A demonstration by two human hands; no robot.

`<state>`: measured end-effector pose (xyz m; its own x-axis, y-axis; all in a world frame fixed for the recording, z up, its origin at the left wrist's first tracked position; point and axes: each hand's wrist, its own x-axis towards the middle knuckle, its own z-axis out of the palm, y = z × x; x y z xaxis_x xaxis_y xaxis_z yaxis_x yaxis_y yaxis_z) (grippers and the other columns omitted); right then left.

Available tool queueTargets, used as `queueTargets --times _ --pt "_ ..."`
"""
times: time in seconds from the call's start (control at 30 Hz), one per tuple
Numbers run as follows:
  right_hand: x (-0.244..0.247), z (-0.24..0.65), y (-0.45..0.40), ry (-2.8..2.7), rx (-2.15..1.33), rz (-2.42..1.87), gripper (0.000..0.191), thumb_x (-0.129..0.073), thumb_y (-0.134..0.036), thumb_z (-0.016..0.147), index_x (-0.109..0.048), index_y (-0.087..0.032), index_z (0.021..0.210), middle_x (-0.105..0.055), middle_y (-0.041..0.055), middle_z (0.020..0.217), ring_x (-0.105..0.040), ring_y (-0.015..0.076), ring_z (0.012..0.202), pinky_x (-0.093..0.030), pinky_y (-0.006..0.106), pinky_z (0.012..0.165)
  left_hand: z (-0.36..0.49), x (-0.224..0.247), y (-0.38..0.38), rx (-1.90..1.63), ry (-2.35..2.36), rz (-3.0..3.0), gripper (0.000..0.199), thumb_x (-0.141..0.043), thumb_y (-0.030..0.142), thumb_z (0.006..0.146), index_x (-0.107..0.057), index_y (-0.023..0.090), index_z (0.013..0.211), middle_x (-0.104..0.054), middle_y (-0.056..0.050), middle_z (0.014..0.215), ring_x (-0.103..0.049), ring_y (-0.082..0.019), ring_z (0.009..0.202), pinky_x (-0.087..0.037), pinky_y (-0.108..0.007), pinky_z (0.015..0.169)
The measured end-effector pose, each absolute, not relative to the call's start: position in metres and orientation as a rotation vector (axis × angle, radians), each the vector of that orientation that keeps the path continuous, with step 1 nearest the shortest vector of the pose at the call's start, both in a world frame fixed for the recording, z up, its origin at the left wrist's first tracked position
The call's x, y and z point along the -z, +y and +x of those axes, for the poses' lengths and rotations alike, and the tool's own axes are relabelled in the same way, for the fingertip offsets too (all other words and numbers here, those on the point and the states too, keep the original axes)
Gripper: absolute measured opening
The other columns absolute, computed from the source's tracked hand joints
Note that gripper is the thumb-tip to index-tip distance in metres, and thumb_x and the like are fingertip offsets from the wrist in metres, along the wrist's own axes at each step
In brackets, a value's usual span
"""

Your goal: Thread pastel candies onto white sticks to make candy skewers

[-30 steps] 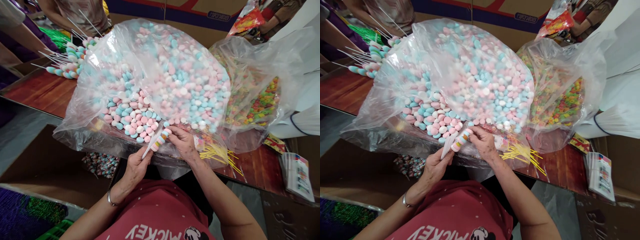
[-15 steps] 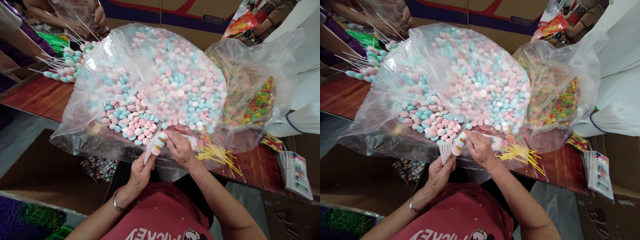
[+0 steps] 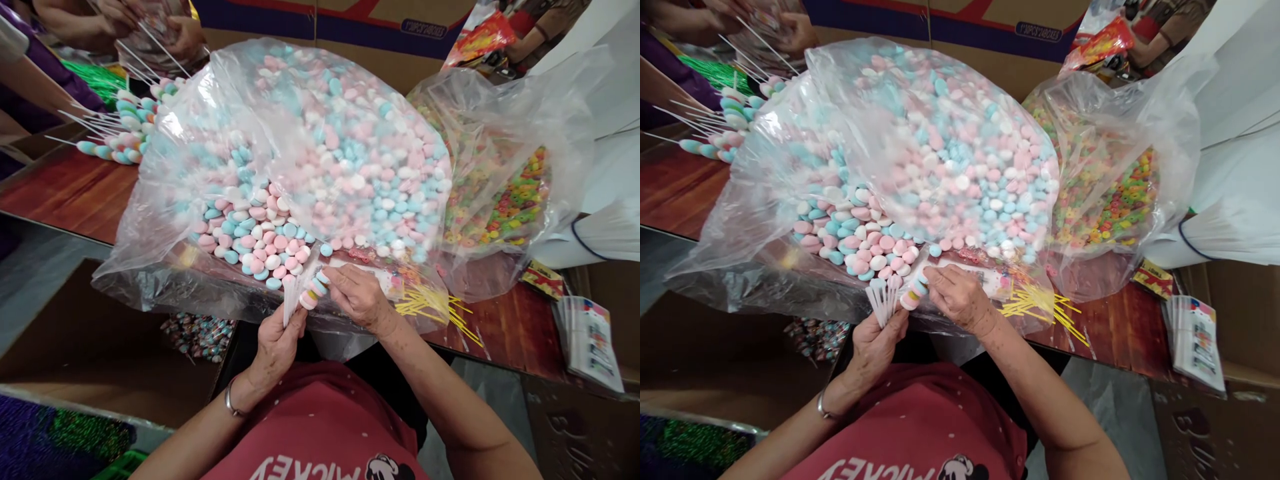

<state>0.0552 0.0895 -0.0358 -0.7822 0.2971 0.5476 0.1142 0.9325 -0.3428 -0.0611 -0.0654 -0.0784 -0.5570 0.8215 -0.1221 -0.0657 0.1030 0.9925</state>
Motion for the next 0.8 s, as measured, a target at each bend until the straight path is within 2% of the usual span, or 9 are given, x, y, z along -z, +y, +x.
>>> queueTargets --times 0.1,0.2,0.27,0.33,0.37,0.43,0.57,0.67,0.8 --pt "0.037 0.055 0.088 -2.461 -0.39 -0.31 0.032 -0.042 -0.018 0.095 -0.06 -0.015 0.121 -0.072 0.0111 0.093 -0.067 0.0192 0.083 -0.056 0.033 0.074 -0.061 0.079 -0.065 -1.535 1.634 0.752 0.035 -0.06 0.047 0.087 -0.06 0.017 0.068 -0.045 0.003 0.056 -0.039 -0.01 0.052 -0.033 -0.024 0.049" --pt "0.033 0.055 0.086 -2.375 -0.572 -0.371 0.034 -0.045 -0.021 0.096 -0.056 -0.017 0.127 -0.072 0.0122 0.105 -0.068 0.02 0.092 -0.057 0.035 0.083 -0.062 0.074 -0.061 -1.545 1.624 0.713 0.037 -0.062 0.046 0.086 -0.056 0.017 0.064 -0.046 0.003 0.056 -0.039 -0.01 0.052 -0.034 -0.023 0.049" --pt "0.031 0.054 0.081 -2.217 -0.865 -0.503 0.047 -0.051 -0.028 0.095 -0.044 -0.02 0.14 -0.067 0.014 0.121 -0.067 0.02 0.1 -0.056 0.036 0.089 -0.063 0.068 -0.057 -1.544 1.604 0.677 0.038 -0.064 0.045 0.085 -0.055 0.016 0.061 -0.047 0.002 0.056 -0.038 -0.009 0.051 -0.032 -0.023 0.047" --pt "0.03 0.052 0.073 -1.965 -1.226 -0.62 0.069 -0.06 -0.038 0.09 -0.027 -0.023 0.148 -0.061 0.0154 0.131 -0.067 0.0198 0.103 -0.056 0.037 0.089 -0.061 0.062 -0.053 -1.531 1.585 0.651 0.039 -0.065 0.045 0.084 -0.056 0.016 0.06 -0.047 0.002 0.054 -0.036 -0.008 0.047 -0.03 -0.022 0.043" --pt "0.03 0.05 0.068 -1.834 -1.397 -0.644 0.079 -0.065 -0.042 0.086 -0.021 -0.025 0.15 -0.061 0.0148 0.13 -0.067 0.0197 0.102 -0.057 0.037 0.088 -0.06 0.06 -0.052 -1.529 1.575 0.647 0.04 -0.064 0.046 0.084 -0.057 0.015 0.06 -0.048 0.002 0.053 -0.036 -0.007 0.045 -0.029 -0.022 0.042" --pt "0.031 0.046 0.058 -1.62 -1.677 -0.641 0.088 -0.071 -0.045 0.08 -0.02 -0.027 0.148 -0.066 0.0103 0.119 -0.068 0.019 0.096 -0.058 0.035 0.083 -0.056 0.058 -0.05 -1.537 1.549 0.648 0.04 -0.064 0.048 0.084 -0.059 0.015 0.061 -0.051 0.002 0.053 -0.038 -0.007 0.043 -0.03 -0.021 0.041" --pt "0.031 0.043 0.047 -1.37 -1.874 -0.696 0.069 -0.074 -0.043 0.075 -0.038 -0.029 0.132 -0.07 0.0012 0.095 -0.069 0.0173 0.081 -0.058 0.029 0.064 -0.047 0.057 -0.05 -1.507 1.447 0.656 0.04 -0.06 0.049 0.086 -0.061 0.015 0.065 -0.056 0.0 0.054 -0.046 -0.009 0.043 -0.036 -0.022 0.042" --pt "0.028 0.046 0.049 -1.255 -1.823 -0.763 0.058 -0.077 -0.038 0.071 -0.047 -0.026 0.12 -0.07 -0.0001 0.09 -0.07 0.0173 0.081 -0.058 0.03 0.071 -0.042 0.054 -0.051 -1.403 1.424 0.663 0.042 -0.058 0.051 0.086 -0.061 0.015 0.066 -0.056 0.0 0.053 -0.046 -0.009 0.042 -0.036 -0.021 0.041" --pt "0.025 0.053 0.054 -1.185 -1.906 -0.767 0.046 -0.079 -0.037 0.07 -0.056 -0.023 0.107 -0.071 -0.0004 0.087 -0.07 0.0157 0.077 -0.057 0.03 0.074 -0.039 0.048 -0.048 -1.4 1.49 0.694 0.046 -0.06 0.054 0.084 -0.056 0.016 0.059 -0.046 0.003 0.047 -0.035 -0.006 0.038 -0.027 -0.02 0.037"
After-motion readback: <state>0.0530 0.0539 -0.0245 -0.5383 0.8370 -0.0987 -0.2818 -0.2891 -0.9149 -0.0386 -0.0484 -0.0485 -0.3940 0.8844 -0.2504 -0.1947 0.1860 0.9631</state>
